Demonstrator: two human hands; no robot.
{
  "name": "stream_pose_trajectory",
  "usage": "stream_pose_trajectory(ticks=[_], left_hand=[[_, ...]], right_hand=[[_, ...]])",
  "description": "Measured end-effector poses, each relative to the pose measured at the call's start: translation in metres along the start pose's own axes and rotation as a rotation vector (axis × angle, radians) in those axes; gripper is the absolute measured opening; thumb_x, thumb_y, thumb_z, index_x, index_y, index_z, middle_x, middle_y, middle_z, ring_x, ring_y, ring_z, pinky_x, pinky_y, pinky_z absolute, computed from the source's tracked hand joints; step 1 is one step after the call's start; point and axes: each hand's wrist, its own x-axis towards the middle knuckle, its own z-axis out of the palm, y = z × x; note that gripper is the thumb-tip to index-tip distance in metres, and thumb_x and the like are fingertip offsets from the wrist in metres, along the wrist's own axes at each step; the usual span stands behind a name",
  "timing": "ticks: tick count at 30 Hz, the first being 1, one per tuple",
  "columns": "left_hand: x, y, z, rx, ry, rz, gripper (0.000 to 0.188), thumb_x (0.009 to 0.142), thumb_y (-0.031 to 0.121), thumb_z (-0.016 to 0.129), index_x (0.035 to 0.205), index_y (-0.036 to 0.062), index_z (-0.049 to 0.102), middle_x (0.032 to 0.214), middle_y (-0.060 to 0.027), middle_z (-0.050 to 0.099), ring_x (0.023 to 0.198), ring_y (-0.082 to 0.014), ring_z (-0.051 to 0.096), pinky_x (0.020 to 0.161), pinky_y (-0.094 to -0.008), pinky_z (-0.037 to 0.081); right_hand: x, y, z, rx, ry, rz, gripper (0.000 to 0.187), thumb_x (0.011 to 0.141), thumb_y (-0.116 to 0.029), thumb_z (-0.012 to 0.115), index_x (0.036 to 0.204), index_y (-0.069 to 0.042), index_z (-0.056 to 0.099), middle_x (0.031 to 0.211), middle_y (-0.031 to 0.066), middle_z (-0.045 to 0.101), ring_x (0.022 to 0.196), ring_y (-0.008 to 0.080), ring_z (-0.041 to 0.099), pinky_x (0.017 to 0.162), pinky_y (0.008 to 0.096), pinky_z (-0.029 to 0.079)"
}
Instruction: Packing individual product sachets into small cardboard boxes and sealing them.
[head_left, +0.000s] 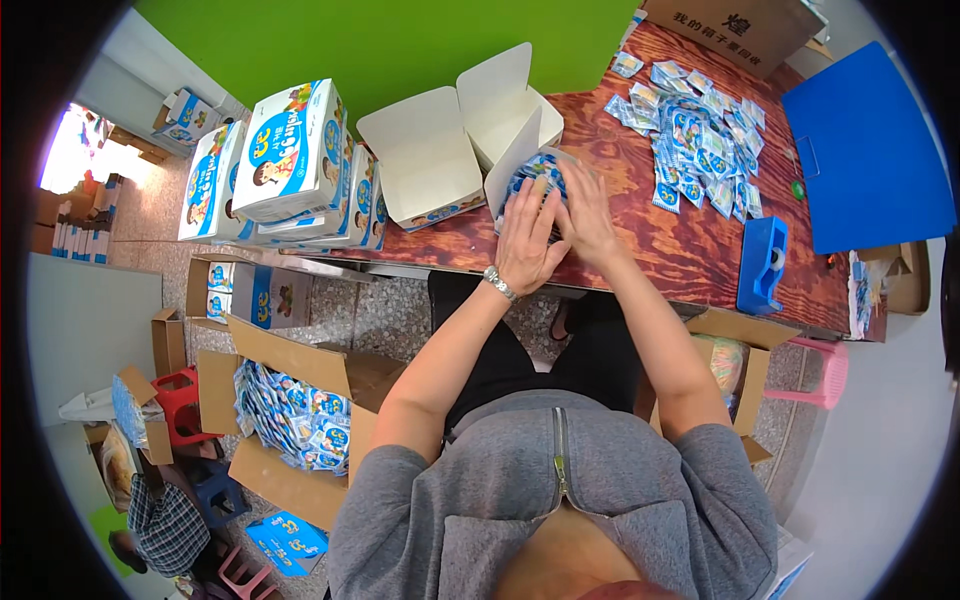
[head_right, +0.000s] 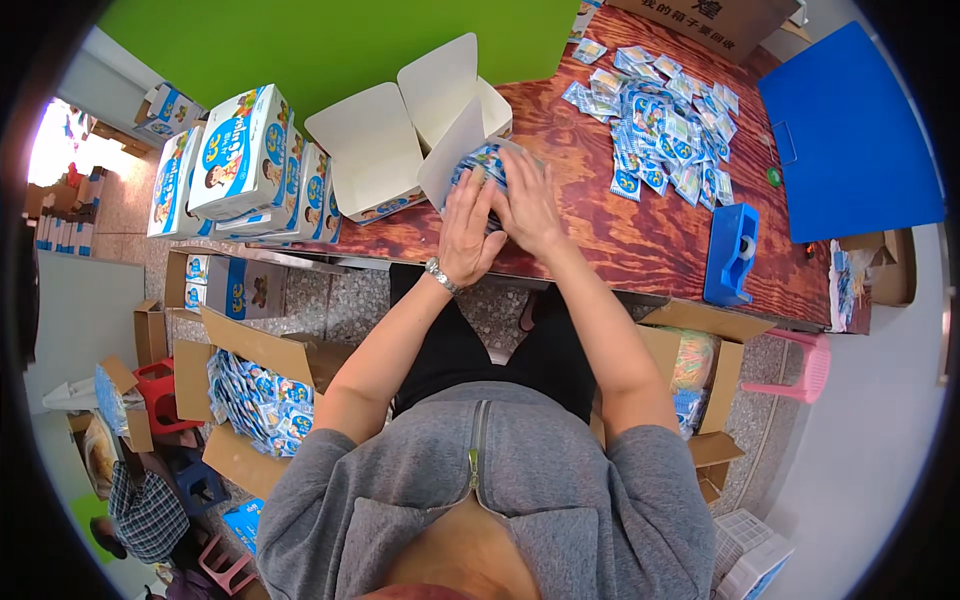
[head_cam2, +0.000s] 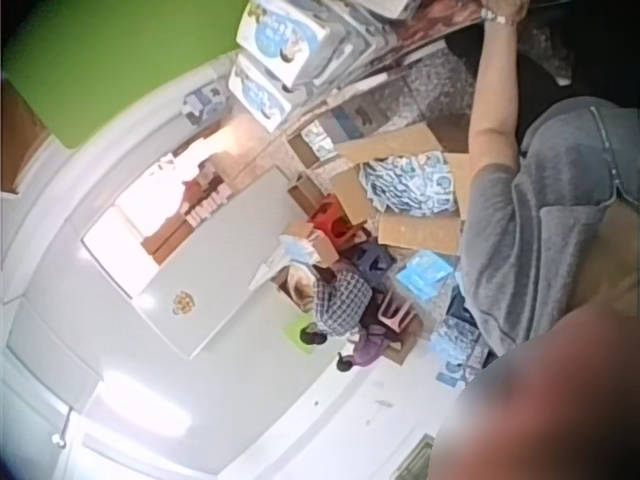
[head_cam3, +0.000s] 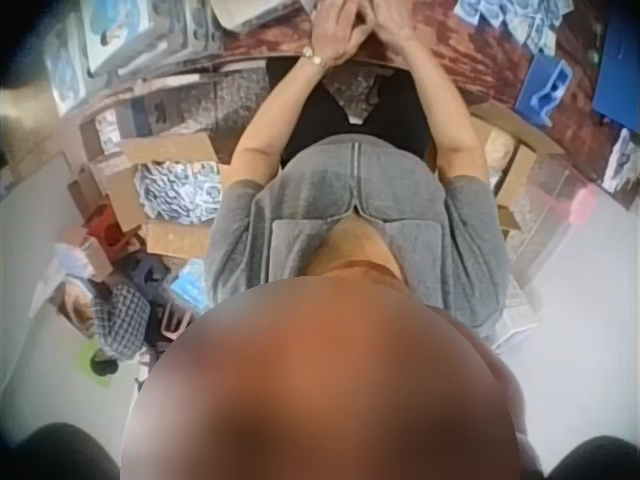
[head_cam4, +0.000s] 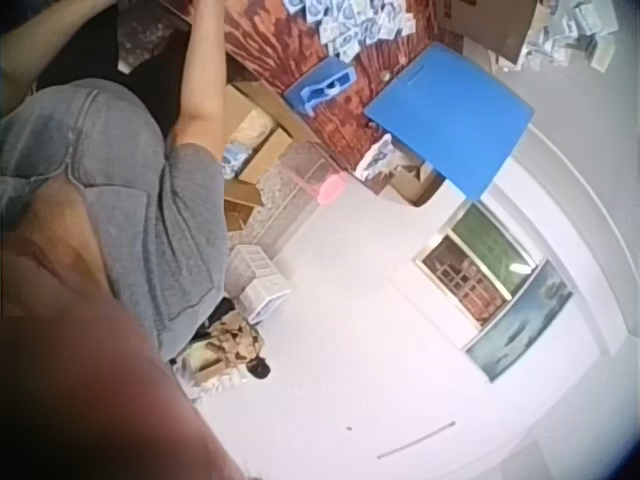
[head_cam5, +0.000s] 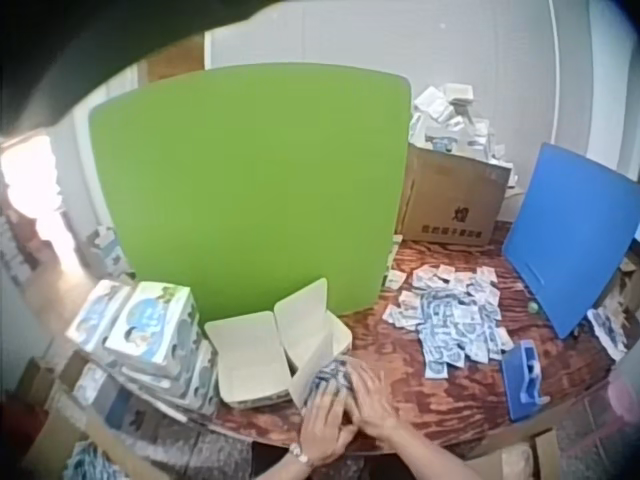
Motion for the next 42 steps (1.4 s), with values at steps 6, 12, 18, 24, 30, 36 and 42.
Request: stream_pose_trajectory(ticks=[6, 12, 18, 24, 30, 36, 42], left_hand=[[0.014, 0.007, 0.014, 0.315, -0.221, -0.013, 0.081, 0.089, 0.054, 0.052, 0.155, 0.0137, 0.029, 0.163, -0.0128, 0.021, 0.151, -0.0354, 0.013, 0.113, -0.0685, 0.006], [0.032, 0.011, 0.012, 0.369, -0.237, -0.081, 0.079, 0.088, 0.055, 0.058, 0.152, 0.0153, 0.036, 0.158, -0.0119, 0.031, 0.148, -0.0357, 0.021, 0.112, -0.0697, 0.010], [0.032, 0.002, 0.015, 0.467, -0.381, -0.047, 0.065, 0.090, 0.053, 0.057, 0.141, 0.0134, 0.051, 0.147, -0.0119, 0.047, 0.144, -0.0326, 0.033, 0.114, -0.0649, 0.017], [0.034, 0.016, 0.023, 0.299, -0.571, 0.347, 0.068, 0.089, 0.057, 0.056, 0.136, 0.0080, 0.055, 0.147, -0.0136, 0.047, 0.142, -0.0319, 0.036, 0.115, -0.0597, 0.021], [0.045, 0.018, 0.023, 0.289, -0.665, 0.379, 0.091, 0.087, 0.066, 0.053, 0.149, 0.0013, 0.035, 0.153, -0.0177, 0.038, 0.146, -0.0338, 0.029, 0.117, -0.0595, 0.015], [0.045, 0.025, 0.023, 0.282, -0.685, 0.403, 0.100, 0.080, 0.073, 0.056, 0.149, 0.0037, 0.036, 0.151, -0.0170, 0.041, 0.143, -0.0358, 0.033, 0.117, -0.0581, 0.019], [0.061, 0.009, 0.013, 0.190, -0.967, 0.716, 0.100, 0.072, 0.063, 0.070, 0.153, 0.0208, 0.031, 0.159, -0.0108, 0.030, 0.146, -0.0342, 0.027, 0.118, -0.0562, 0.021]], right_hand=[[-0.009, 0.026, 0.015, -0.170, -0.140, -0.008, 0.068, 0.093, -0.034, 0.056, 0.153, -0.013, 0.031, 0.157, 0.0162, 0.029, 0.147, 0.0341, 0.025, 0.117, 0.0571, 0.021], [0.014, 0.038, -0.033, 0.123, 0.173, 0.074, 0.052, 0.086, -0.010, 0.065, 0.137, -0.005, 0.054, 0.133, 0.0230, 0.057, 0.117, 0.0398, 0.058, 0.096, 0.0454, 0.048], [0.003, 0.057, -0.027, -0.151, -0.184, 0.215, 0.060, 0.088, -0.006, 0.057, 0.146, -0.010, 0.043, 0.134, 0.0230, 0.056, 0.097, 0.0418, 0.066, 0.079, 0.0486, 0.055], [-0.089, 0.040, -0.049, -0.280, -0.122, 0.334, 0.066, 0.088, -0.002, 0.054, 0.151, -0.011, 0.035, 0.149, 0.0221, 0.042, 0.111, 0.0398, 0.062, 0.085, 0.0468, 0.055], [-0.111, 0.038, -0.040, -0.054, -0.011, 0.173, 0.060, 0.098, -0.018, 0.055, 0.151, 0.000, 0.032, 0.160, 0.0230, 0.020, 0.142, 0.0401, 0.033, 0.111, 0.0419, 0.037], [-0.125, 0.022, -0.032, -0.004, 0.091, 0.232, 0.057, 0.101, -0.026, 0.050, 0.148, 0.003, 0.034, 0.156, 0.0244, 0.029, 0.139, 0.0421, 0.037, 0.113, 0.0451, 0.035], [-0.150, 0.020, -0.057, 0.977, 0.096, 0.688, 0.042, 0.107, -0.031, 0.038, 0.126, 0.002, 0.055, 0.129, 0.0155, 0.059, 0.121, 0.0258, 0.057, 0.105, 0.0380, 0.045]])
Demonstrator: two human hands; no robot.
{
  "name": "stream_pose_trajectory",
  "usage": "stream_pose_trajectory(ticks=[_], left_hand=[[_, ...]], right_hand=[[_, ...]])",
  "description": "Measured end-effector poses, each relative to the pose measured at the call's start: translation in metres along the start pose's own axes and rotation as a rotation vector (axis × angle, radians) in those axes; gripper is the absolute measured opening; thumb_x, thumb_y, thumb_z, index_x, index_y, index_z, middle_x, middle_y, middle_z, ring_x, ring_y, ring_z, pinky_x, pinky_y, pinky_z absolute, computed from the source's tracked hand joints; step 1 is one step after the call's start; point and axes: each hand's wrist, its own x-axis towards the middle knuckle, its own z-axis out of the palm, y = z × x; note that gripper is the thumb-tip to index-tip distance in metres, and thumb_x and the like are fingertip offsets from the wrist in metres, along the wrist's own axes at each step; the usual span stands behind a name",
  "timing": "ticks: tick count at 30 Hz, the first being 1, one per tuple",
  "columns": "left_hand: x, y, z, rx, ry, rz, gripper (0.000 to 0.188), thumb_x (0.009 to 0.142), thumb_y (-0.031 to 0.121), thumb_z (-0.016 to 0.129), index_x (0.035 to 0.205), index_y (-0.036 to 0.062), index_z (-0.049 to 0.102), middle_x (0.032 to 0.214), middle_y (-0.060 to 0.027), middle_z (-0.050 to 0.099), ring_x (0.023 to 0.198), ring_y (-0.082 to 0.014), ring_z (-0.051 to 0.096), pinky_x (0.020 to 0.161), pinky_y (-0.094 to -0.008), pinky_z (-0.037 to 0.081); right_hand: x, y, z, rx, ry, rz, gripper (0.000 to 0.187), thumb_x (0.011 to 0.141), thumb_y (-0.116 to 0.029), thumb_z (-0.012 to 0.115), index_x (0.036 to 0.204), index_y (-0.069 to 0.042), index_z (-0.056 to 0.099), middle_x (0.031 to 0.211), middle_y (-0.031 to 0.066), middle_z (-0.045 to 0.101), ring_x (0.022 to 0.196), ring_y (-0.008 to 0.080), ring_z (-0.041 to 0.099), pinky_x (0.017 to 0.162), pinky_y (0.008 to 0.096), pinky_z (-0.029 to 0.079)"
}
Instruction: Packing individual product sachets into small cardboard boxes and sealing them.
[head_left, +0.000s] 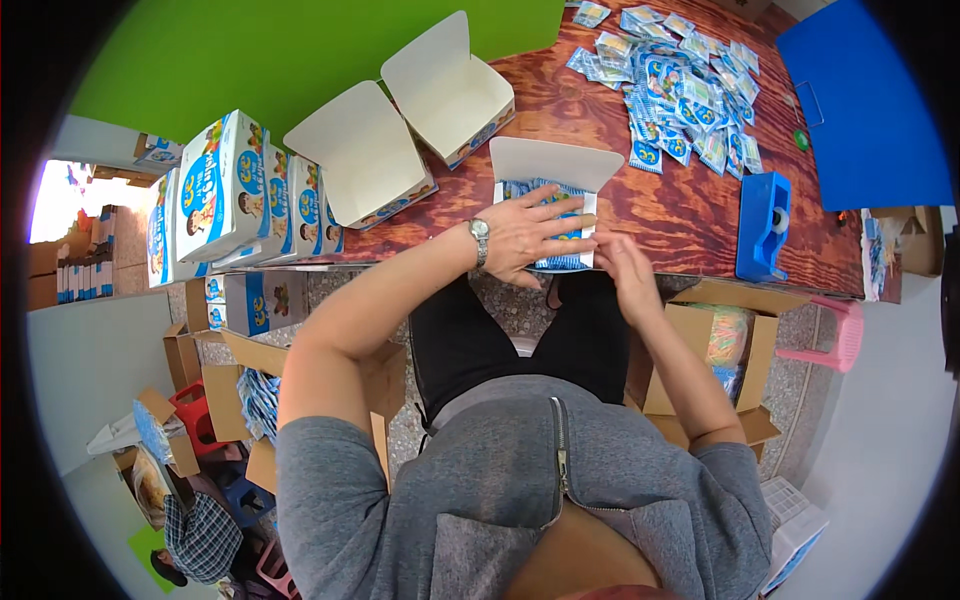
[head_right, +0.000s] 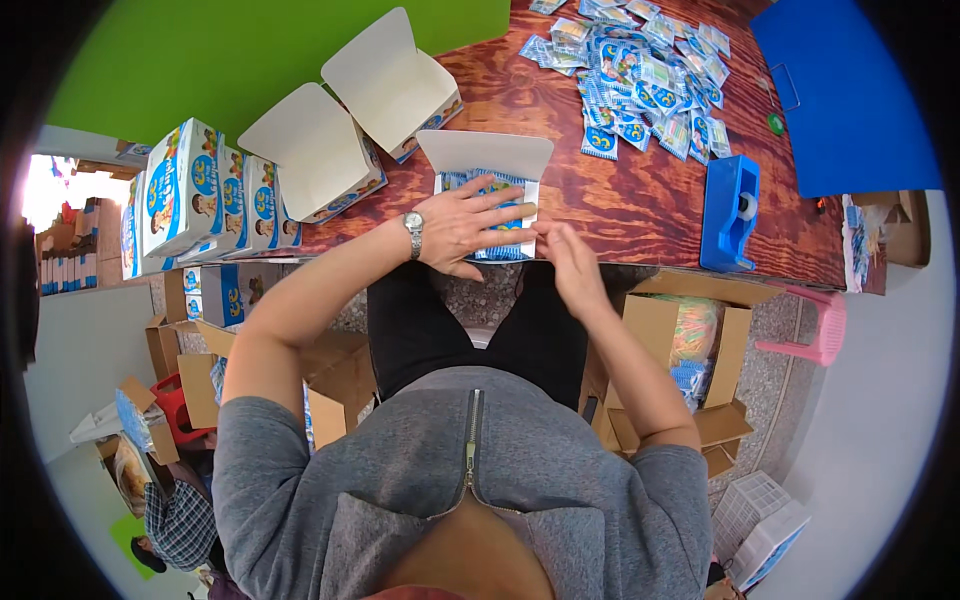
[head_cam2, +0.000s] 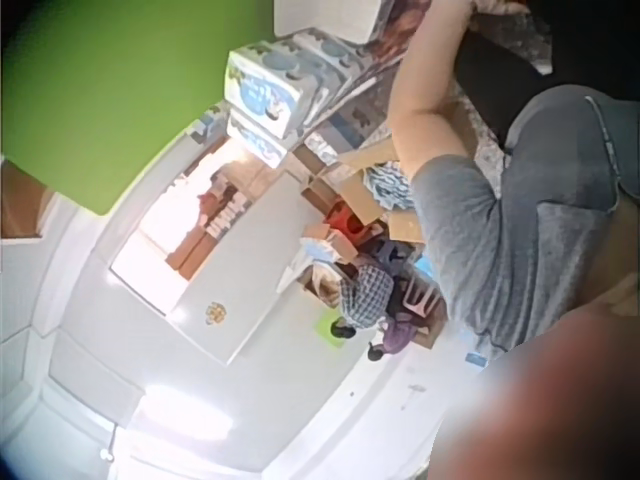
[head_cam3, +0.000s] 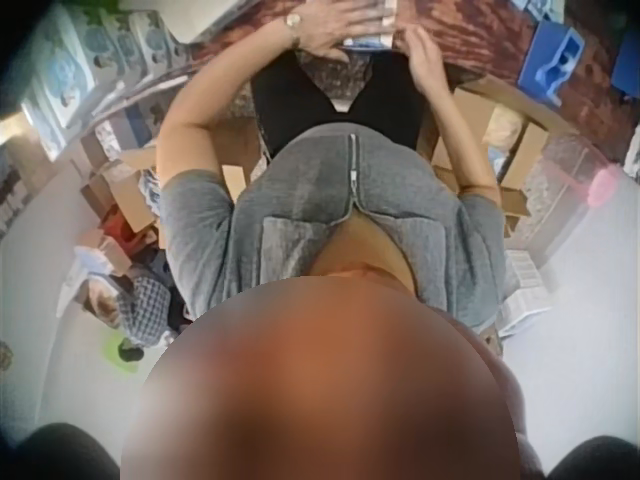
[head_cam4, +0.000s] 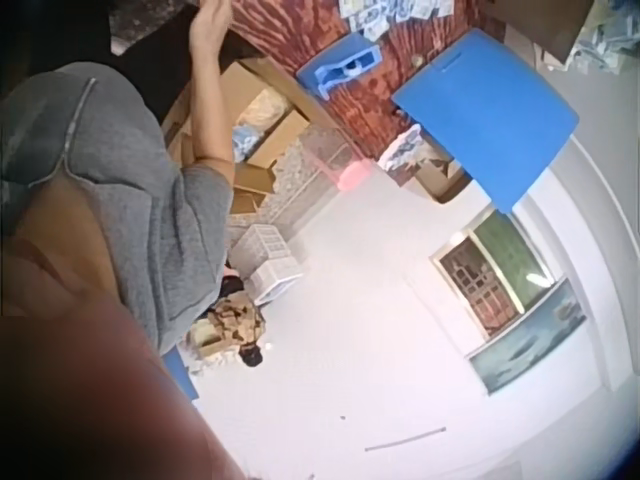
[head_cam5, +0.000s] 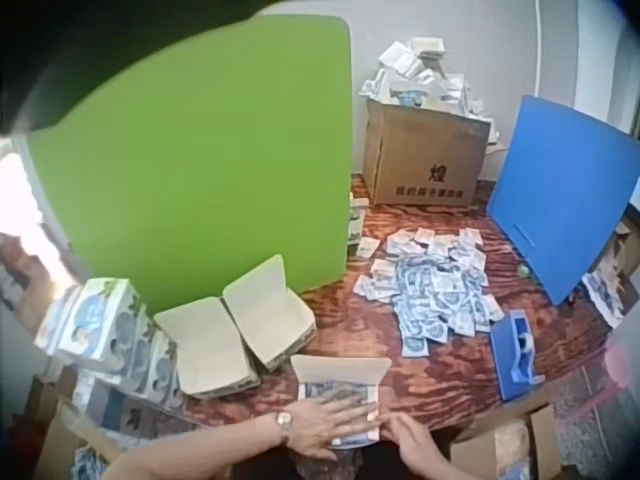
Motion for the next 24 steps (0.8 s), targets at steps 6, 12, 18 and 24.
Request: stream_pose_trajectory(ticks=[6, 12, 18, 24], left_hand=[[0.001, -0.008, 0.000, -0.102, -0.059, 0.014, 0.098, 0.072, 0.055, 0.074, 0.153, 0.0193, 0.031, 0.161, -0.0136, 0.024, 0.149, -0.0359, 0.020, 0.119, -0.0546, 0.018], [0.006, -0.011, 0.001, -0.229, -0.100, 0.040, 0.101, 0.069, 0.050, 0.079, 0.152, 0.0165, 0.032, 0.161, -0.0161, 0.023, 0.149, -0.0385, 0.017, 0.120, -0.0541, 0.016], [0.000, -0.010, 0.007, -0.241, -0.068, 0.016, 0.090, 0.075, 0.048, 0.076, 0.149, 0.0168, 0.037, 0.157, -0.0154, 0.032, 0.146, -0.0362, 0.029, 0.119, -0.0504, 0.023], [-0.008, -0.014, 0.046, -0.570, 0.053, -0.002, 0.052, 0.093, 0.032, 0.059, 0.142, 0.0173, 0.051, 0.146, -0.0081, 0.050, 0.134, -0.0281, 0.048, 0.115, -0.0425, 0.035]], right_hand=[[0.114, -0.066, -0.031, -0.097, -0.057, -0.025, 0.059, 0.105, -0.051, 0.033, 0.138, -0.007, 0.050, 0.133, 0.0134, 0.060, 0.118, 0.0263, 0.060, 0.101, 0.0417, 0.046], [0.190, -0.062, 0.011, -0.277, -0.718, -0.055, 0.067, 0.104, -0.058, 0.021, 0.145, -0.012, 0.048, 0.141, 0.0117, 0.055, 0.127, 0.0265, 0.055, 0.108, 0.0393, 0.041], [0.164, -0.079, 0.024, -0.653, -1.032, -0.228, 0.056, 0.105, -0.050, 0.026, 0.148, -0.021, 0.045, 0.149, 0.0107, 0.047, 0.137, 0.0285, 0.045, 0.112, 0.0393, 0.038], [0.144, -0.051, 0.020, -0.875, -0.968, -0.680, 0.051, 0.103, -0.036, 0.034, 0.148, -0.013, 0.044, 0.155, 0.0104, 0.038, 0.142, 0.0300, 0.037, 0.115, 0.0406, 0.033]])
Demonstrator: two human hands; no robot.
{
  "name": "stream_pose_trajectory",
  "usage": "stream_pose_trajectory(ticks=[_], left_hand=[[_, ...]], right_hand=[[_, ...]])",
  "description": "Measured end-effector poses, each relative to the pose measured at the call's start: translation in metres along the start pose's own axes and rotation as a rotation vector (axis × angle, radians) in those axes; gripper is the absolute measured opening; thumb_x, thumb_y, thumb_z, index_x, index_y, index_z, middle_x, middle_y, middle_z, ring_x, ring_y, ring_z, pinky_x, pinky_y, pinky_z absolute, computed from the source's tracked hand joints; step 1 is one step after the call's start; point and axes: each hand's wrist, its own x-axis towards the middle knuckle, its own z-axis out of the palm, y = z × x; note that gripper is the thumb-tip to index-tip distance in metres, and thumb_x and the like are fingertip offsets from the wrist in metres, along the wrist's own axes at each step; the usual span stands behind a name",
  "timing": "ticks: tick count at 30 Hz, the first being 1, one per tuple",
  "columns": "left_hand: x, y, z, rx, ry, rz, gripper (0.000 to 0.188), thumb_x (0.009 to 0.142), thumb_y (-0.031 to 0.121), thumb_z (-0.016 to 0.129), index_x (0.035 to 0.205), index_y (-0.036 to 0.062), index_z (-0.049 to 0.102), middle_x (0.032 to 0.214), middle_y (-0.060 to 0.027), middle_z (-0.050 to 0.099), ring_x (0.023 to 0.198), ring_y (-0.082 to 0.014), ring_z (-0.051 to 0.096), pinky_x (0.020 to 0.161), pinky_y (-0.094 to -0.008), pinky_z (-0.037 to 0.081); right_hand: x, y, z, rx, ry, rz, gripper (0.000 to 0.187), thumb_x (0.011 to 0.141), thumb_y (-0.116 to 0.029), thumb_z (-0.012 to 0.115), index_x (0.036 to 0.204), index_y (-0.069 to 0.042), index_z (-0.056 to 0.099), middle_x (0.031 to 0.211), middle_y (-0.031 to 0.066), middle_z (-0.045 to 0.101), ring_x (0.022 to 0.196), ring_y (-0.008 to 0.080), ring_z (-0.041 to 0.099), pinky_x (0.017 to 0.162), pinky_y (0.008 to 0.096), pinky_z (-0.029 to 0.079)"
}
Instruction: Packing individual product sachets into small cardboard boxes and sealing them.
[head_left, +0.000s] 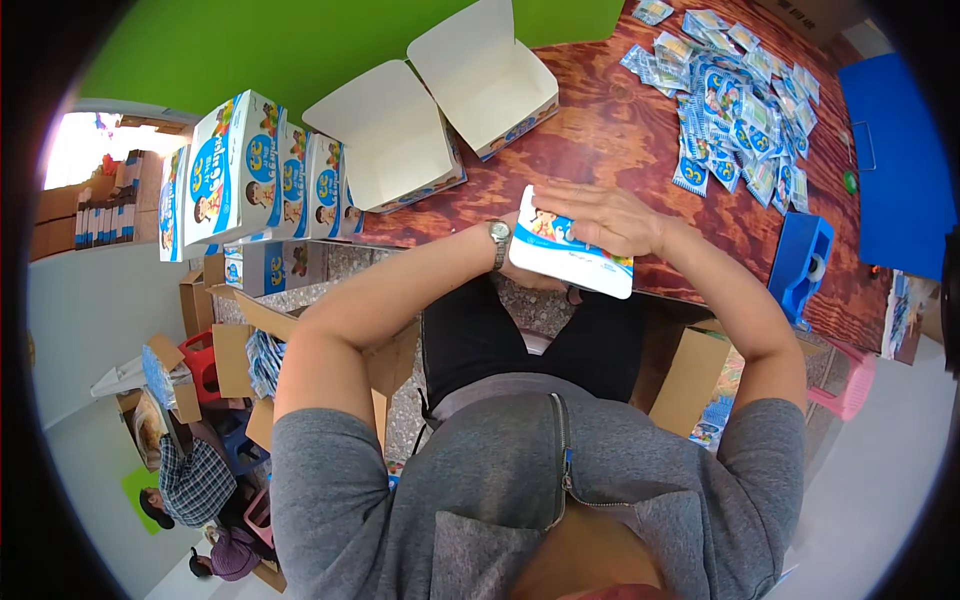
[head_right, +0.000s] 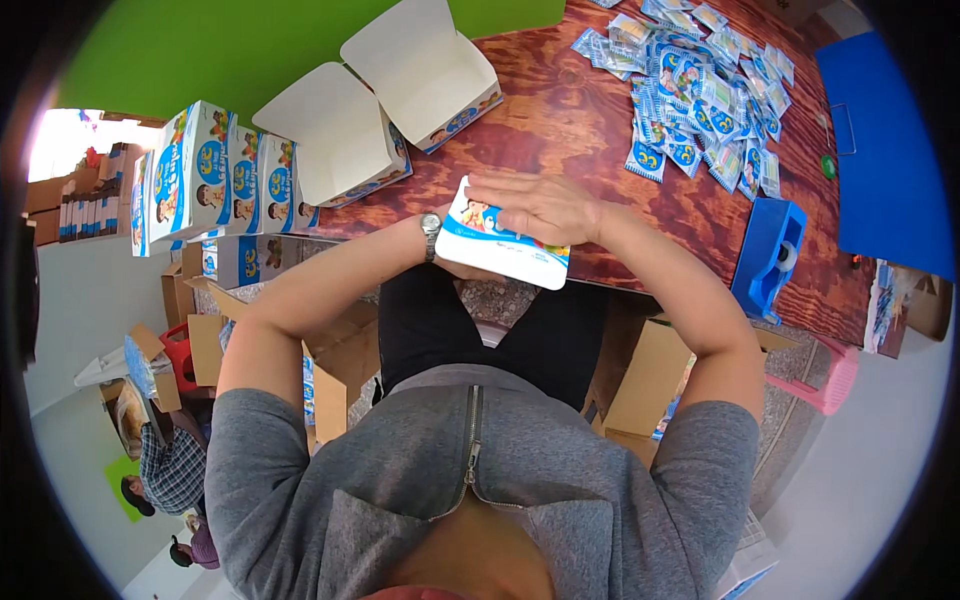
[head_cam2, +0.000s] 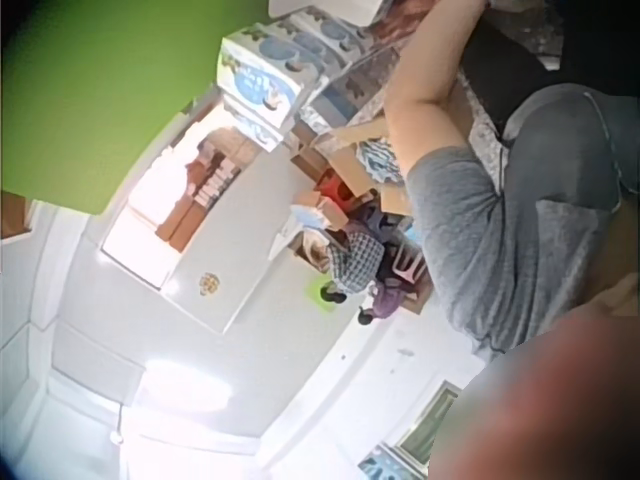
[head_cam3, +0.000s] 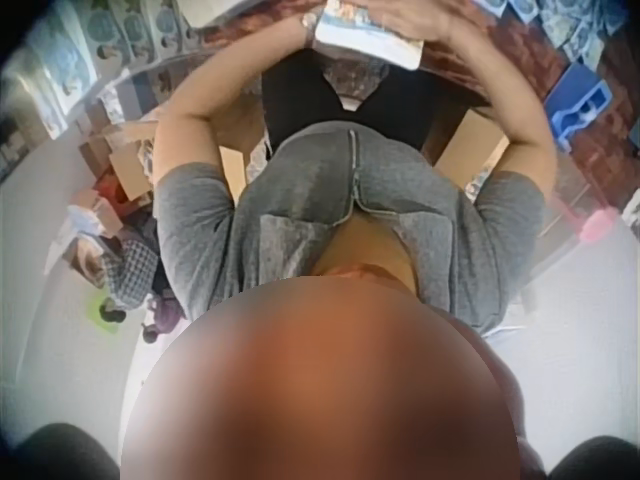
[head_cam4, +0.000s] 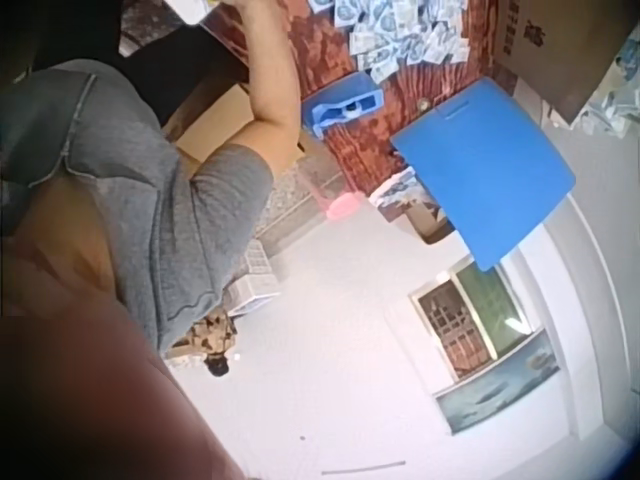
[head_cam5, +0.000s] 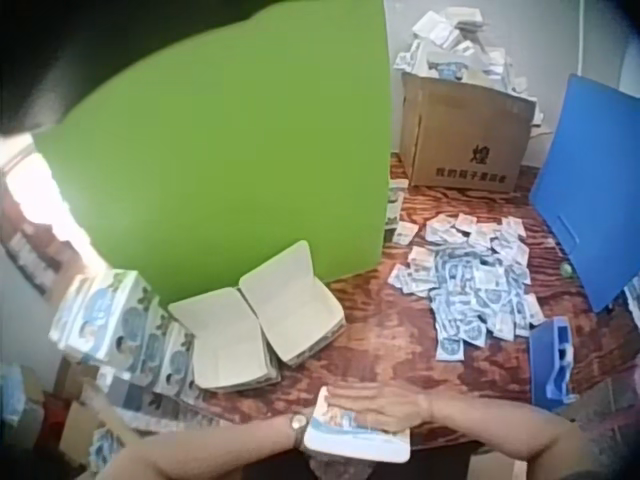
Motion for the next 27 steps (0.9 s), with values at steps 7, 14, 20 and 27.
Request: stream_pose_trajectory(ticks=[7, 14, 20, 27], left_hand=[[-0.027, 0.045, 0.010, 0.379, 0.633, -0.351, 0.072, 0.066, 0.040, 0.085, 0.123, 0.0076, 0.057, 0.124, -0.0131, 0.061, 0.117, -0.0342, 0.058, 0.105, -0.0527, 0.040], [-0.030, 0.027, 0.060, 0.373, 1.086, -0.561, 0.121, 0.057, 0.040, 0.093, 0.147, -0.0037, 0.023, 0.154, -0.0326, 0.013, 0.144, -0.0502, 0.017, 0.113, -0.0572, 0.028], [-0.031, 0.027, 0.054, 0.040, 0.999, -0.450, 0.088, 0.065, 0.020, 0.089, 0.142, 0.0075, 0.048, 0.149, -0.0231, 0.042, 0.138, -0.0417, 0.042, 0.110, -0.0490, 0.040], [-0.049, 0.032, 0.039, 0.006, 0.756, -0.381, 0.099, 0.066, 0.024, 0.086, 0.149, 0.0076, 0.036, 0.156, -0.0222, 0.029, 0.145, -0.0421, 0.028, 0.115, -0.0515, 0.032]], right_hand=[[-0.004, -0.006, -0.011, 0.094, -0.007, 0.072, 0.058, 0.098, -0.036, 0.039, 0.150, -0.010, 0.039, 0.156, 0.0142, 0.037, 0.142, 0.0346, 0.037, 0.115, 0.0406, 0.033], [-0.003, -0.024, 0.006, -0.442, -0.131, 0.002, 0.066, 0.096, -0.057, 0.044, 0.152, -0.024, 0.036, 0.159, 0.0071, 0.029, 0.149, 0.0326, 0.020, 0.115, 0.0590, 0.027], [-0.006, -0.061, 0.031, -0.498, -0.126, 0.195, 0.080, 0.089, -0.061, 0.056, 0.154, -0.020, 0.031, 0.160, 0.0108, 0.026, 0.150, 0.0357, 0.016, 0.116, 0.0650, 0.013], [-0.007, -0.069, 0.041, -0.502, -0.127, 0.272, 0.084, 0.088, -0.049, 0.065, 0.155, -0.017, 0.028, 0.161, 0.0104, 0.024, 0.151, 0.0328, 0.014, 0.118, 0.0633, 0.012]])
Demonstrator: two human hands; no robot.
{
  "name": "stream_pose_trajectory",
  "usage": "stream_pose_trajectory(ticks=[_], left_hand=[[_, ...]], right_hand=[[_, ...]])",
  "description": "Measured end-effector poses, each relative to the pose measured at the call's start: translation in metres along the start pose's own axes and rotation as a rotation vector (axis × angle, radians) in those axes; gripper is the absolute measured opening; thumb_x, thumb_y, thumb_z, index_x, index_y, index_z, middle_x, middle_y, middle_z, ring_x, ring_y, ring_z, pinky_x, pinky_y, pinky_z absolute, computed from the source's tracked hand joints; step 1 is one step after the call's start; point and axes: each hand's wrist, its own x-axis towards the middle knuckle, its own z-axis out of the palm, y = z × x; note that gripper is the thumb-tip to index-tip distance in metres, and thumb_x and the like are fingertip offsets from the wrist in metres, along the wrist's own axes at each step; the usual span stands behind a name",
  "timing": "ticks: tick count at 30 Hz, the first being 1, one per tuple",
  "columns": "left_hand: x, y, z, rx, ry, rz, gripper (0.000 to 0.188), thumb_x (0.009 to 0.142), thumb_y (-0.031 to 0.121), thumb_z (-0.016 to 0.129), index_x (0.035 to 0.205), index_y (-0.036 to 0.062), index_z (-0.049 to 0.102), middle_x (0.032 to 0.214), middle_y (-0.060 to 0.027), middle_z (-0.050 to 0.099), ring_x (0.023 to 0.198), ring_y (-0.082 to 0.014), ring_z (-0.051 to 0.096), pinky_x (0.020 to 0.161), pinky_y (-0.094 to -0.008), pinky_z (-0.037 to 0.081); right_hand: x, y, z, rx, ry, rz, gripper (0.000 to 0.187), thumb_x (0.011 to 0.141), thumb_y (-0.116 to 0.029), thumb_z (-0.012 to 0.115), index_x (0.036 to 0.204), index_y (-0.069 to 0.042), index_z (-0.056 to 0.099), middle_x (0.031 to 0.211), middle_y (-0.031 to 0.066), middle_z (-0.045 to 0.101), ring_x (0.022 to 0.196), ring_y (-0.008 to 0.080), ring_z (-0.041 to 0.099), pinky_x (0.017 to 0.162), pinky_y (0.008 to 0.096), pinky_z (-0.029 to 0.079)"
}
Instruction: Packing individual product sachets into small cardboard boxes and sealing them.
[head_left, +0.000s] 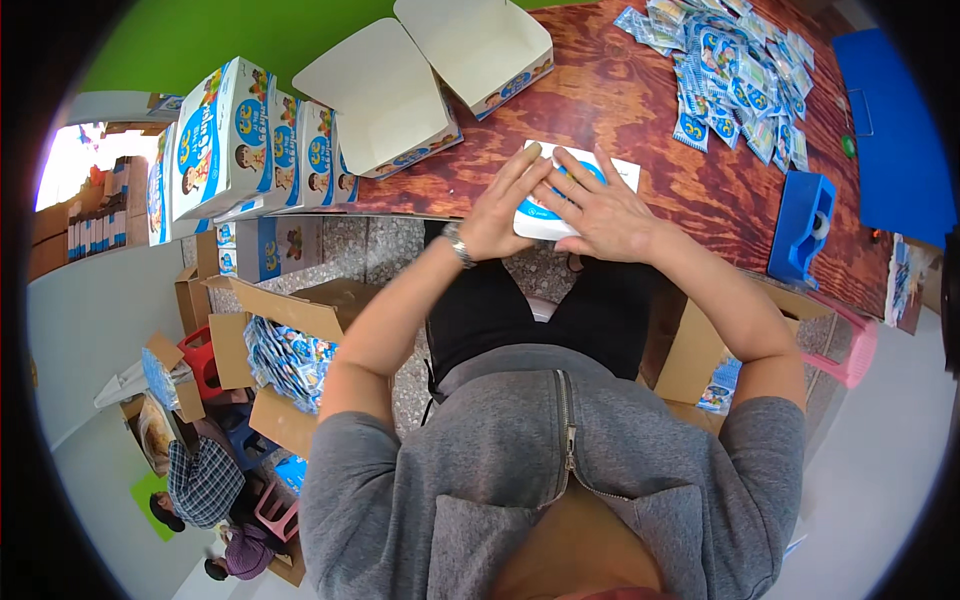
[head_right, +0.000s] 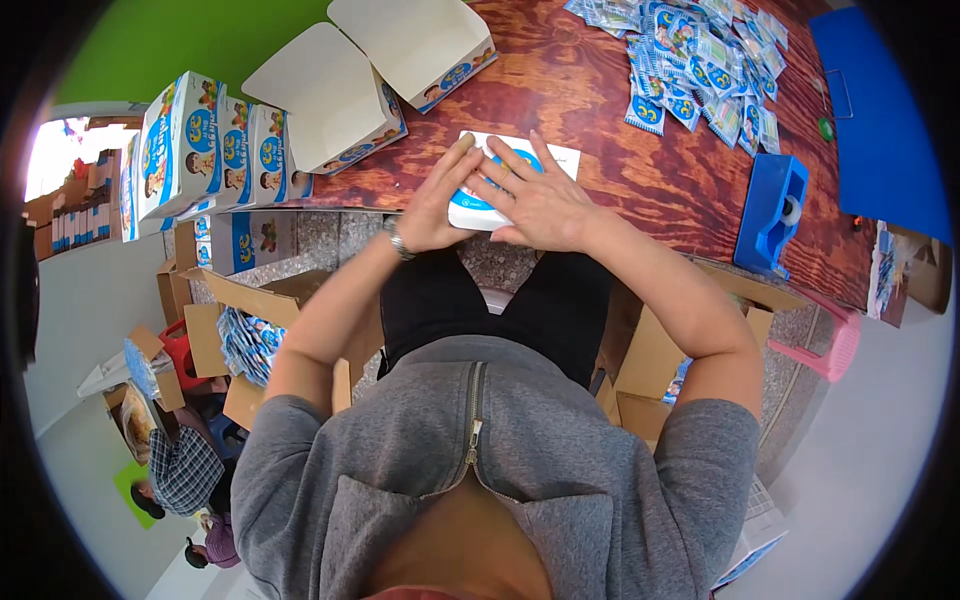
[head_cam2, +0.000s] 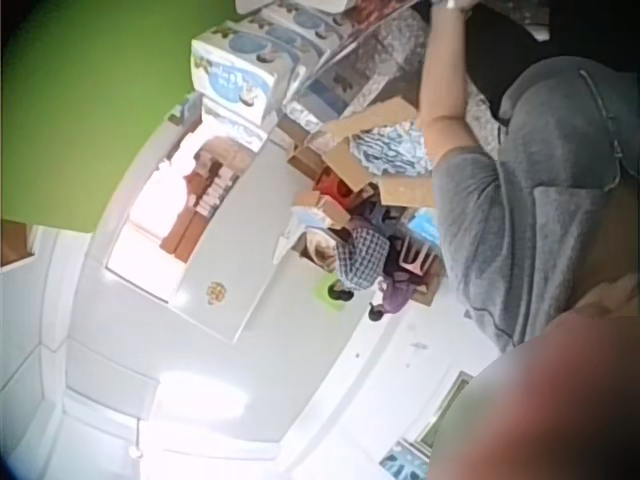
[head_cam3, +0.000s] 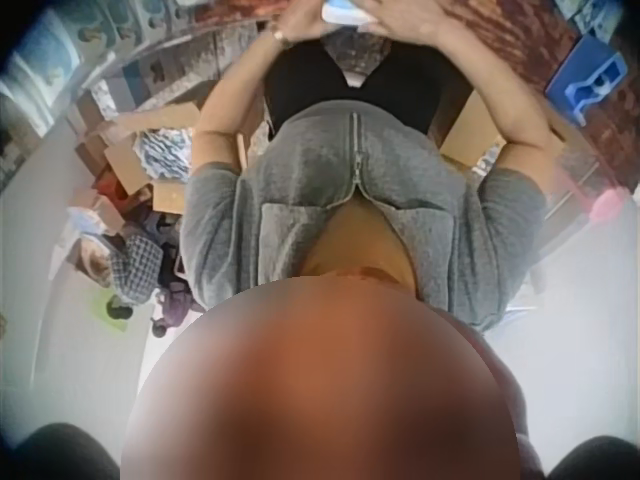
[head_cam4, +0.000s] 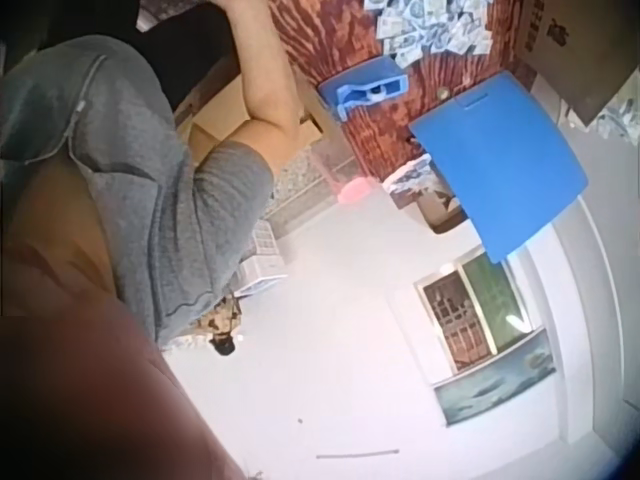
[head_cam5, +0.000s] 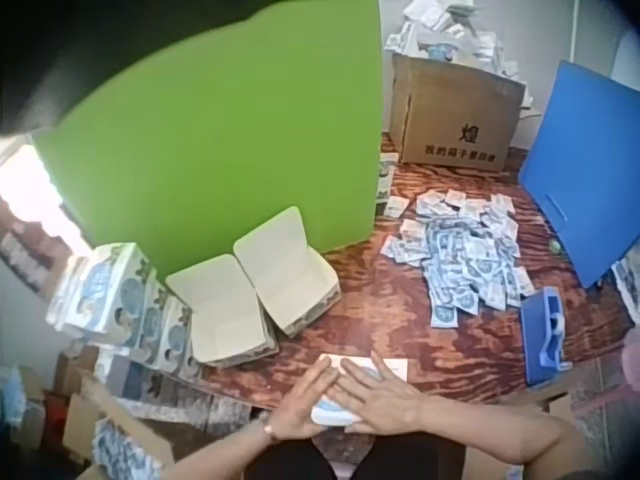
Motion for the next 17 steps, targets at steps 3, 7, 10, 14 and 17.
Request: stream_pose_trajectory(ticks=[3, 7, 10, 14, 17], left_hand=[[0.007, 0.005, -0.040, 0.177, -0.242, 0.050, 0.097, 0.072, 0.033, 0.081, 0.152, 0.0074, 0.032, 0.158, -0.0218, 0.025, 0.147, -0.0429, 0.023, 0.116, -0.0538, 0.028], [0.019, -0.001, -0.014, 0.300, -0.186, 0.198, 0.091, 0.081, 0.047, 0.072, 0.149, 0.0007, 0.034, 0.156, -0.0231, 0.029, 0.144, -0.0429, 0.028, 0.114, -0.0531, 0.031], [0.016, -0.014, -0.011, 0.347, -0.108, 0.319, 0.087, 0.080, 0.042, 0.073, 0.145, -0.0035, 0.038, 0.152, -0.0232, 0.036, 0.141, -0.0417, 0.034, 0.113, -0.0504, 0.035], [0.022, -0.007, -0.014, 0.426, -0.148, 0.345, 0.086, 0.074, 0.035, 0.076, 0.140, -0.0083, 0.043, 0.147, -0.0244, 0.043, 0.138, -0.0434, 0.039, 0.111, -0.0499, 0.038], [0.021, -0.006, -0.016, 0.437, -0.203, 0.341, 0.085, 0.074, 0.033, 0.077, 0.141, -0.0069, 0.043, 0.148, -0.0234, 0.043, 0.139, -0.0425, 0.038, 0.112, -0.0493, 0.037]], right_hand=[[0.000, -0.003, 0.014, -0.062, 0.134, 0.012, 0.080, 0.088, -0.040, 0.068, 0.154, -0.014, 0.030, 0.159, 0.0107, 0.028, 0.150, 0.0315, 0.018, 0.117, 0.0625, 0.015], [-0.002, -0.013, 0.035, -0.158, 0.189, 0.137, 0.075, 0.088, -0.038, 0.067, 0.151, -0.010, 0.036, 0.155, 0.0106, 0.036, 0.148, 0.0307, 0.025, 0.116, 0.0616, 0.019], [-0.010, -0.019, 0.044, -0.190, 0.358, 0.188, 0.073, 0.086, -0.039, 0.068, 0.146, -0.008, 0.042, 0.151, 0.0102, 0.041, 0.144, 0.0291, 0.033, 0.114, 0.0603, 0.024], [-0.020, -0.015, 0.051, -0.149, 0.481, 0.225, 0.072, 0.082, -0.039, 0.070, 0.143, -0.009, 0.048, 0.150, 0.0105, 0.043, 0.143, 0.0268, 0.036, 0.113, 0.0585, 0.027], [-0.034, -0.004, 0.063, -0.079, 0.472, 0.090, 0.074, 0.081, -0.035, 0.072, 0.145, -0.011, 0.046, 0.154, 0.0104, 0.038, 0.145, 0.0278, 0.033, 0.114, 0.0589, 0.026]])
